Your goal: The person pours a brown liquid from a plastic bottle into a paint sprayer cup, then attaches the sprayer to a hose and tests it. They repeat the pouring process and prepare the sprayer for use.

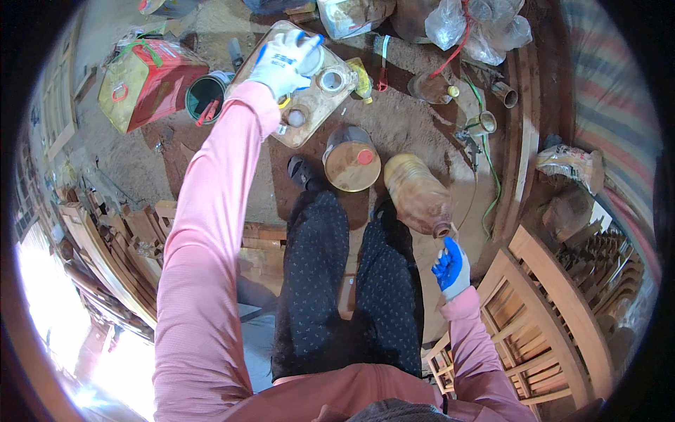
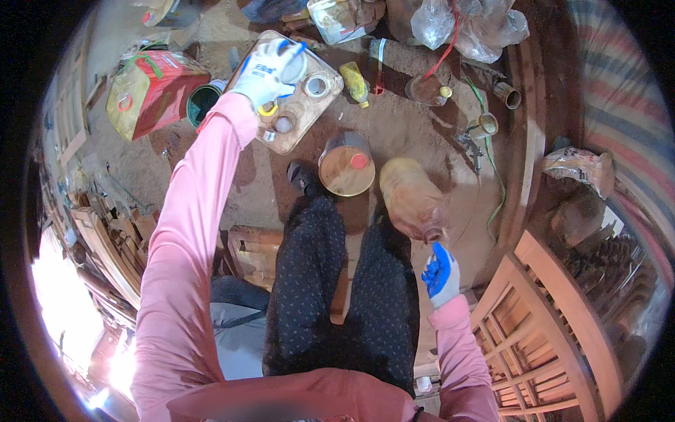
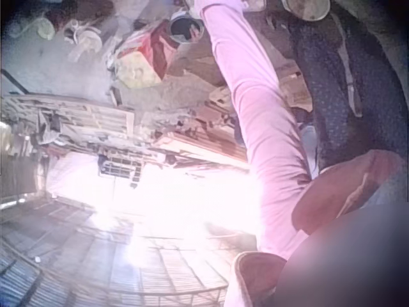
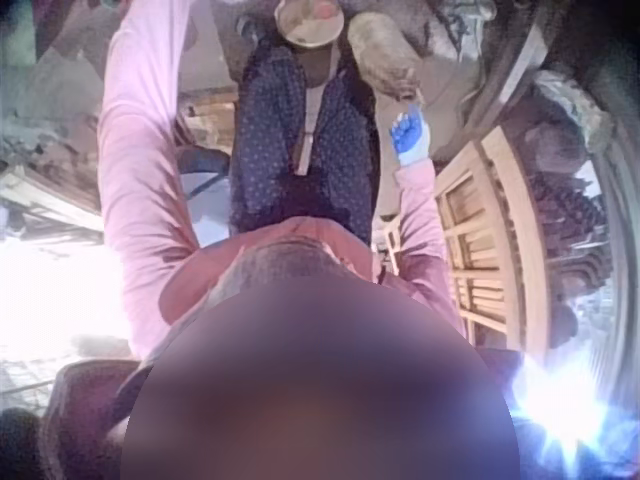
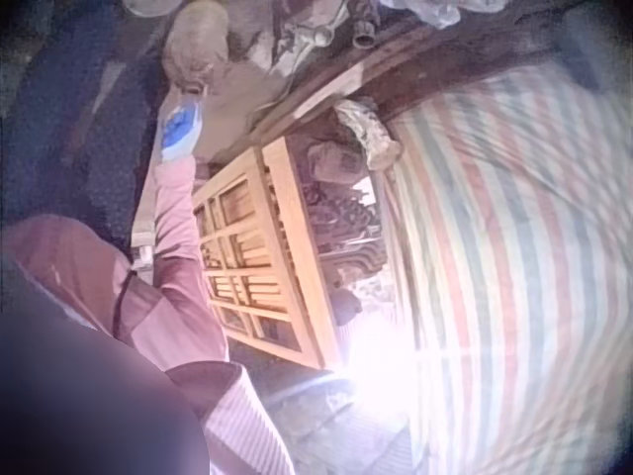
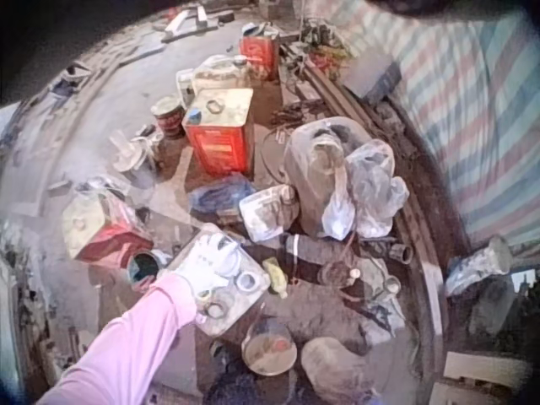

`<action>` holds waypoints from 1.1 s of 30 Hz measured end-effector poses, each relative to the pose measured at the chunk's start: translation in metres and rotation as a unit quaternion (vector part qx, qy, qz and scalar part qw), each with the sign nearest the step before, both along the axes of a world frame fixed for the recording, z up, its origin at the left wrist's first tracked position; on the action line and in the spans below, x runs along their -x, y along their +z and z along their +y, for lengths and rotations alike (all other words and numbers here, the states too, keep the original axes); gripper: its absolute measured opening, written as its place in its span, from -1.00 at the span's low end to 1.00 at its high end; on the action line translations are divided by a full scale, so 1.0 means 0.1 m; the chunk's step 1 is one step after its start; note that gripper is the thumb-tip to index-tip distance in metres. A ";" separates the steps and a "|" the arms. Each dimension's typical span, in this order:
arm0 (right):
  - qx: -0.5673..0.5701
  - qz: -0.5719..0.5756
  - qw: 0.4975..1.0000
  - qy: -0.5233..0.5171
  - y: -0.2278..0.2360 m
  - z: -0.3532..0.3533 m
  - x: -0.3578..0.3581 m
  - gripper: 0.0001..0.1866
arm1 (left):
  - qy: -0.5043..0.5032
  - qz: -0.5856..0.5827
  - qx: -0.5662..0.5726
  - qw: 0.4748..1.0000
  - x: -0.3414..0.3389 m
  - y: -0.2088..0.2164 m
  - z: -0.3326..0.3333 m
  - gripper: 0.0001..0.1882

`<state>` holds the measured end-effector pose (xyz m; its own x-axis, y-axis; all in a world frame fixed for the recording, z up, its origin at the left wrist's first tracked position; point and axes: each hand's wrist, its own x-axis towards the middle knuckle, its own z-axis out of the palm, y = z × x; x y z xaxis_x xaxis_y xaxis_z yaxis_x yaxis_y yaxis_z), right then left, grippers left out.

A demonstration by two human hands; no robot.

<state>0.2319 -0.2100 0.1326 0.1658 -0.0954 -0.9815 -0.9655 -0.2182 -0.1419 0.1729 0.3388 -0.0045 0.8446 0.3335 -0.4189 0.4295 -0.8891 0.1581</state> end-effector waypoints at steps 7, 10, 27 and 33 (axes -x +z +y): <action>0.077 -0.223 0.721 0.652 0.07 0.01 0.12 -0.65 | 0.505 -0.253 0.725 0.394 0.81 0.01 0.58 -0.38; 0.067 -0.179 0.841 0.506 0.03 -0.03 0.10 -0.65 | 0.466 -0.247 0.785 0.324 1.12 0.06 0.66 -0.38; 0.034 -0.155 0.901 0.403 0.28 -0.09 -0.08 -0.63 | 0.108 -0.107 0.000 0.988 0.12 -0.04 0.14 0.13; 0.054 -0.062 0.956 0.283 0.36 -0.02 -0.01 -0.62 | 0.097 -0.169 -0.084 0.977 0.48 0.03 -0.19 -0.04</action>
<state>0.2329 -0.2117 0.1682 0.3350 -0.0555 -0.9406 -0.6663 -0.7198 -0.1948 0.1247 0.3200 -0.0020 0.8391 0.5415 -0.0525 0.5414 -0.8217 0.1779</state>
